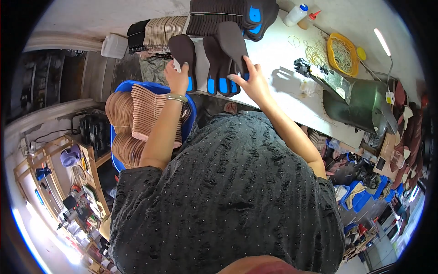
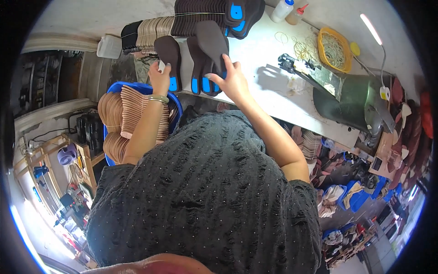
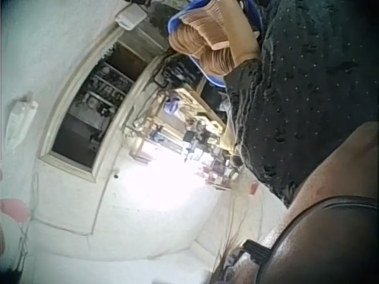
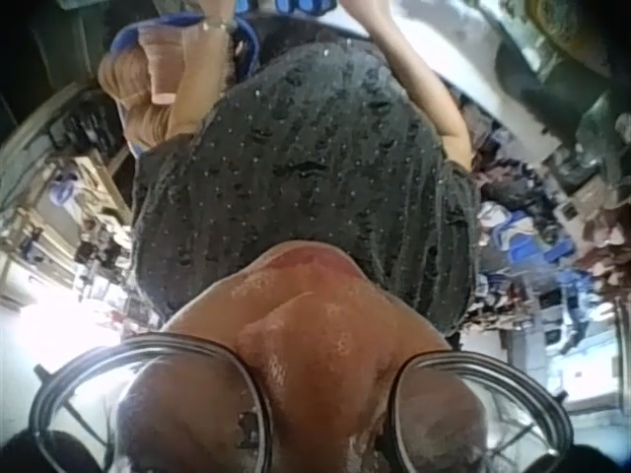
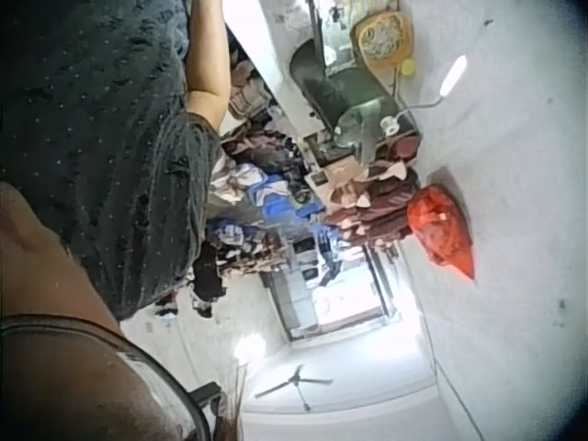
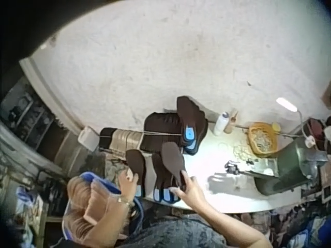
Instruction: The recorder is assembling and inspecting shoe components, specifically insoles and outsoles, in a factory setting.
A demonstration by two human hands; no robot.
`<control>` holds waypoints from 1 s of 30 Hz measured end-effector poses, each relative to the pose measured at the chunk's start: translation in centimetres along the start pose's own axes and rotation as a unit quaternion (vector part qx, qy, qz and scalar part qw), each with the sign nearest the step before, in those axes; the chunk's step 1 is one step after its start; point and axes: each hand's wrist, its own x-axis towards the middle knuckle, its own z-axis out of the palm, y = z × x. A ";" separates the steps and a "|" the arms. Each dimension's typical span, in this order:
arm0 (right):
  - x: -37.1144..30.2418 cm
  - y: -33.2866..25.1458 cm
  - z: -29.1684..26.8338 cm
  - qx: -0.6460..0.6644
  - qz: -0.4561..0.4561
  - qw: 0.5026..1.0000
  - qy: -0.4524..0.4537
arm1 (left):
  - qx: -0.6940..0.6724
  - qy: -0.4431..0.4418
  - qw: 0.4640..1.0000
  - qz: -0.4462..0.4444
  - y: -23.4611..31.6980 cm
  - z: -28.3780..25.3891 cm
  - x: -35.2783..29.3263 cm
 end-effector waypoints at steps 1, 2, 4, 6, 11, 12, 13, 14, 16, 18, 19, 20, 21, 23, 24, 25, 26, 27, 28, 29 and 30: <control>0.7 -0.4 0.6 0.016 -0.016 1.000 0.012 | 0.073 0.009 0.997 -0.021 -0.6 0.9 -0.1; 1.3 -0.4 1.4 0.035 -0.035 0.999 -0.005 | 0.141 0.014 0.989 -0.038 -0.7 2.2 -0.1; 3.0 2.0 4.0 0.005 -0.042 0.997 -0.060 | 0.236 -0.032 0.971 0.028 -0.5 3.4 0.9; 3.5 4.4 5.9 -0.087 -0.150 0.984 -0.037 | 0.237 -0.126 0.963 -0.007 0.4 4.5 1.5; 3.2 3.7 5.3 -0.077 -0.172 0.981 -0.053 | 0.141 -0.173 0.973 0.055 -6.6 4.5 4.4; 3.0 5.4 4.8 -0.037 -0.137 0.989 -0.032 | 0.057 -0.253 0.965 0.026 -4.7 4.2 4.2; 2.5 4.1 3.5 -0.013 -0.127 0.991 -0.034 | 0.050 -0.212 0.976 0.003 -8.2 3.2 5.4; 1.6 3.9 1.6 0.012 -0.104 0.994 -0.033 | -0.015 -0.198 0.980 0.004 -8.6 3.6 5.3; -0.3 4.9 -0.9 0.058 -0.065 0.996 0.029 | 0.099 -0.172 0.977 -0.074 -4.3 3.2 4.4; -1.4 4.1 -2.6 0.116 -0.057 0.991 0.036 | 0.084 -0.005 0.996 0.032 -4.4 2.8 4.4; -2.4 3.7 -4.1 0.254 0.021 0.967 -0.015 | 0.050 0.009 0.994 0.098 0.3 2.2 2.5; -3.7 2.3 -5.7 0.387 0.090 0.915 -0.073 | 0.048 0.006 0.994 0.103 3.8 1.6 1.0; -4.7 1.7 -6.8 0.387 0.088 0.915 -0.070 | 0.025 -0.018 0.979 0.202 6.8 1.3 -0.3; -6.5 0.6 -8.9 0.674 0.129 0.704 -0.184 | -0.020 -0.076 0.919 0.387 11.0 1.7 -1.6; -7.2 0.0 -9.6 0.675 0.128 0.704 -0.180 | -0.044 -0.112 0.873 0.472 12.5 2.4 -2.0; -7.8 -0.8 -10.2 0.716 0.121 0.670 -0.155 | -0.050 -0.102 0.824 0.556 13.8 3.1 -2.2; -8.4 -1.6 -11.0 0.755 0.115 0.632 -0.130 | -0.097 -0.098 0.831 0.539 15.9 3.2 -3.5; -9.4 -2.3 -12.3 0.760 0.108 0.630 -0.120 | -0.104 -0.083 0.809 0.573 17.0 4.0 -3.5; -9.7 -2.3 -12.2 0.760 0.107 0.630 -0.118 | -0.111 -0.069 0.784 0.607 17.9 4.7 -3.5; -9.9 -2.4 -11.7 0.737 0.097 0.668 -0.040 | -0.112 -0.069 0.783 0.608 18.3 5.5 -3.2; -10.2 -2.4 -11.4 0.708 0.086 0.700 0.037 | -0.108 -0.065 0.759 0.639 18.4 6.4 -2.9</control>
